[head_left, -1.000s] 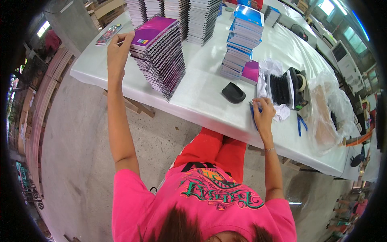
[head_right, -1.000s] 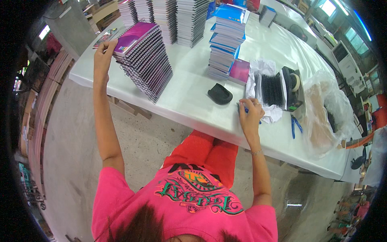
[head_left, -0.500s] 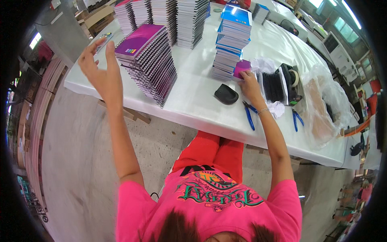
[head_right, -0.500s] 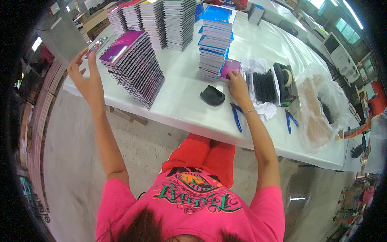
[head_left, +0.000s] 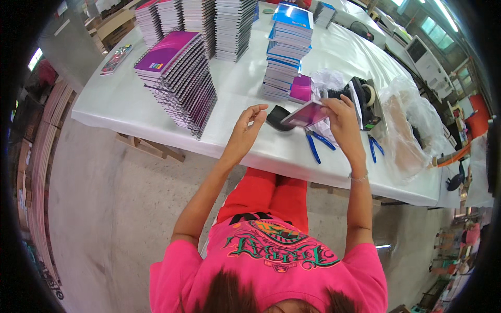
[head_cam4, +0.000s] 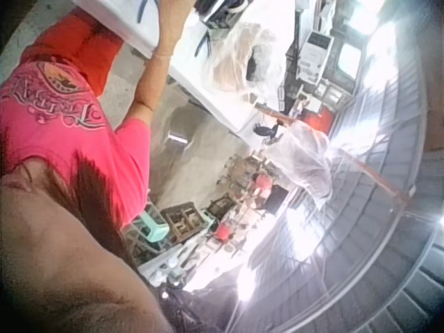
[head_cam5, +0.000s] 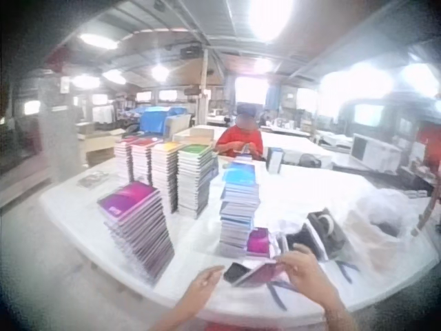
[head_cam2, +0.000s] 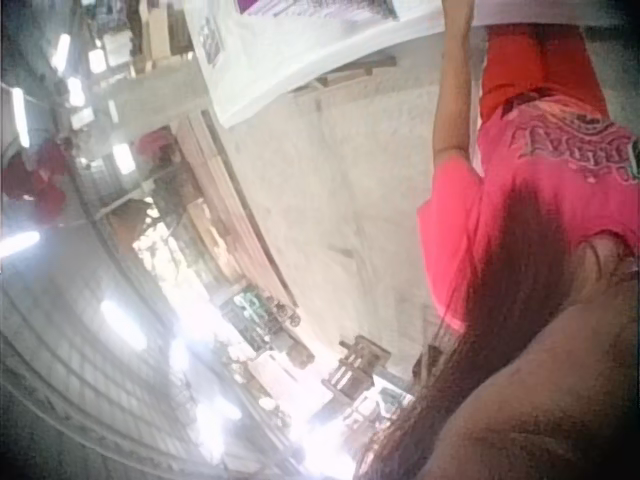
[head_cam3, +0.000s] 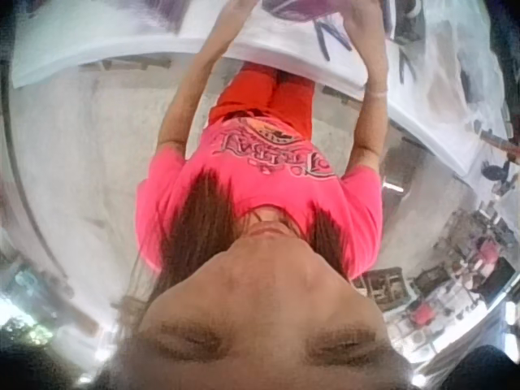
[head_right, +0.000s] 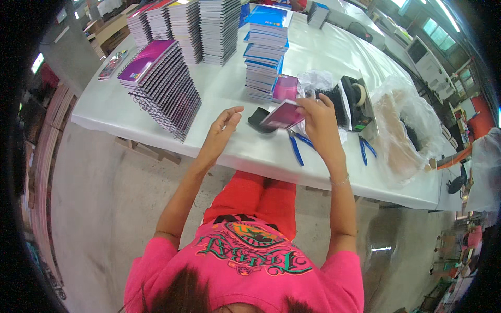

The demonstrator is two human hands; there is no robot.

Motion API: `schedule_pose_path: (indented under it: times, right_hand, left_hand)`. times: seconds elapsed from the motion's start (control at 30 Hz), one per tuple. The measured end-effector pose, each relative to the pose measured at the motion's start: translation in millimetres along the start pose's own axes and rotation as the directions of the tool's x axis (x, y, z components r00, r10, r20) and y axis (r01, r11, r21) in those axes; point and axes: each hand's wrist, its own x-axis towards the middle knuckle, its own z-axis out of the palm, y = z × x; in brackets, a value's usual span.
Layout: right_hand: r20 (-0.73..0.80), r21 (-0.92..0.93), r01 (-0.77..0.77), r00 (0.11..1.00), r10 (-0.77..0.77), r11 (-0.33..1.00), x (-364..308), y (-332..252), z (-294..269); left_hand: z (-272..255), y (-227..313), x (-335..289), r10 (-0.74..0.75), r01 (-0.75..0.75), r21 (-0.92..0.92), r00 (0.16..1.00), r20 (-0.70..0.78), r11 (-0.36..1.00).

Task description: The person trims the excess spiral binding wire from several small purple notebooks using blue hand pliers and places each finished notebook onto a stack on the table.

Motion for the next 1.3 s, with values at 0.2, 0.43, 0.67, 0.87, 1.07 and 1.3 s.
schedule_pose_path:
  times: [0.2, 0.43, 0.67, 0.87, 1.07, 1.3]
  right_hand:
    - [0.431, 0.728, -0.286, 0.898, -0.091, 0.623, -18.0, -33.0, -13.9]
    - [0.412, 0.736, -0.261, 0.905, -0.107, 0.625, -4.3, -3.0, 25.9]
    - [-0.11, -0.152, -0.483, 0.875, 0.471, 0.862, -12.2, 169.5, 112.2]
    - [0.01, -0.139, -0.432, 0.899, 0.437, 0.891, -2.4, 177.9, 134.6]
    - [0.116, -0.124, -0.455, 0.876, 0.469, 0.882, 1.8, 189.1, 136.2]
    - [0.099, -0.2, -0.472, 0.862, 0.497, 0.859, 18.7, 150.9, 146.4]
  left_hand:
    - [16.1, 7.8, -20.9, -0.143, 0.745, -0.372, 0.525, 0.839, 0.553]
    - [-4.3, 9.9, -29.9, -0.255, 0.496, -0.387, 0.81, 0.528, 0.777]
    - [-29.6, 40.0, -7.6, 0.121, -0.27, 0.839, 0.963, 0.241, 0.473]
    - [-15.9, -9.0, -17.7, 0.276, -0.285, 0.927, 0.937, 0.216, 0.245]
    - [2.7, -20.3, -25.8, 0.357, -0.224, 0.874, 0.932, 0.063, 0.43]
    - [15.5, -34.5, -19.5, 0.464, -0.155, 0.871, 0.881, -0.091, 0.466]
